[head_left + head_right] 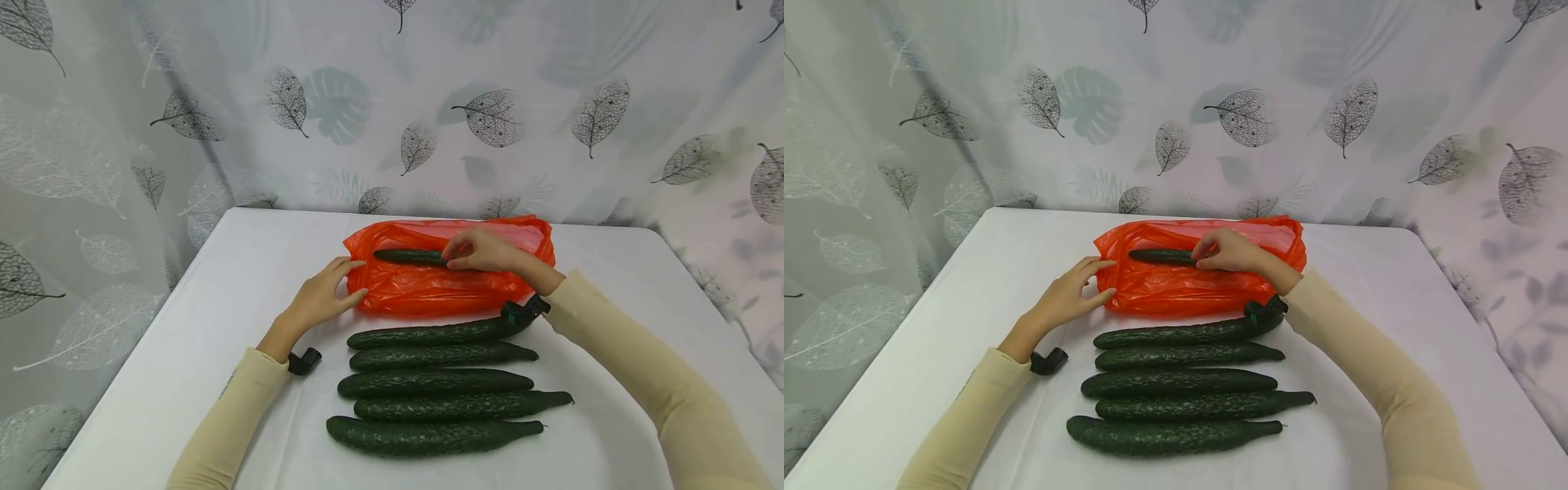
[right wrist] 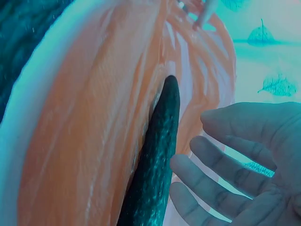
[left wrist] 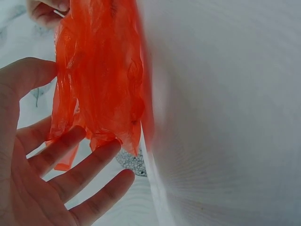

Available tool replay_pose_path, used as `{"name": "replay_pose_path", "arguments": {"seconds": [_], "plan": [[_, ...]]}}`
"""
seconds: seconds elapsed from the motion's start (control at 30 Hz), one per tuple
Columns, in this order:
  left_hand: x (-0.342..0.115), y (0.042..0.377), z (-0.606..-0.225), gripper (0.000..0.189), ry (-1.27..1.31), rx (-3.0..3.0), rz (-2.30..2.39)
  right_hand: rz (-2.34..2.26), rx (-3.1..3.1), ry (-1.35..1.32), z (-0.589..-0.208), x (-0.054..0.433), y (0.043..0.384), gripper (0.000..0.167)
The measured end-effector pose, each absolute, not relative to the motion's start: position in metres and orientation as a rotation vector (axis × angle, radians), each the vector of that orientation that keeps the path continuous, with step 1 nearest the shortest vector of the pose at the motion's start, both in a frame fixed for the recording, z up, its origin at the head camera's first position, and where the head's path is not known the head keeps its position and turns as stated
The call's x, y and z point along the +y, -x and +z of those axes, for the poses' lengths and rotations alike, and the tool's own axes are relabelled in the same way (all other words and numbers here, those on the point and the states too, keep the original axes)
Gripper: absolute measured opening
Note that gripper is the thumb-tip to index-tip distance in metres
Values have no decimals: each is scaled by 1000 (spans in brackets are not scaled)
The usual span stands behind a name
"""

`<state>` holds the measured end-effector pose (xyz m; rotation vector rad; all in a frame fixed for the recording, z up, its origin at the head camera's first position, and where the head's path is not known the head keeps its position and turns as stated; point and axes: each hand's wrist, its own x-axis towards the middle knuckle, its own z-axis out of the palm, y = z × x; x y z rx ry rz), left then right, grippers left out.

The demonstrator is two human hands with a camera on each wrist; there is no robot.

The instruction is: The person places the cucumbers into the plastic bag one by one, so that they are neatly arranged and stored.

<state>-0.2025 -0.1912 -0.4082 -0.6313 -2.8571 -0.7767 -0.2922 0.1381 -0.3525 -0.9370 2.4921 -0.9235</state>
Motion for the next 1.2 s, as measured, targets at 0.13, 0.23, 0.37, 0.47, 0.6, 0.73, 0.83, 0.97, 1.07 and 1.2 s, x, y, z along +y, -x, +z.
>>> {"name": "replay_pose_path", "arguments": {"seconds": [0.13,0.23,0.37,0.47,0.6,0.73,0.83,0.97,1.07,1.2], "plan": [[-191,203,-408,54,635,-2855,-774,-946,2461,973,-352,137,286,21],[-191,203,-409,54,639,-2856,-773,-952,2455,977,-352,136,282,20],[-191,203,-410,54,636,-2864,-767,-970,2420,1049,-350,134,277,20],[-191,203,-410,54,637,-2864,-764,-970,2394,1094,-350,134,271,21],[-191,203,-410,54,640,-2858,-761,-947,2386,1085,-351,133,262,22],[-190,203,-410,54,639,-2859,-761,-955,2365,1087,-354,133,254,22],[-190,203,-411,54,638,-2864,-770,-974,2341,1115,-356,132,248,21],[-191,203,-412,54,637,-2868,-785,-988,2293,1173,-357,132,242,21],[-191,204,-413,54,641,-2867,-789,-1003,2240,1195,-357,132,238,23],[-191,204,-412,54,646,-2863,-793,-997,2217,1194,-357,130,233,24]]}}
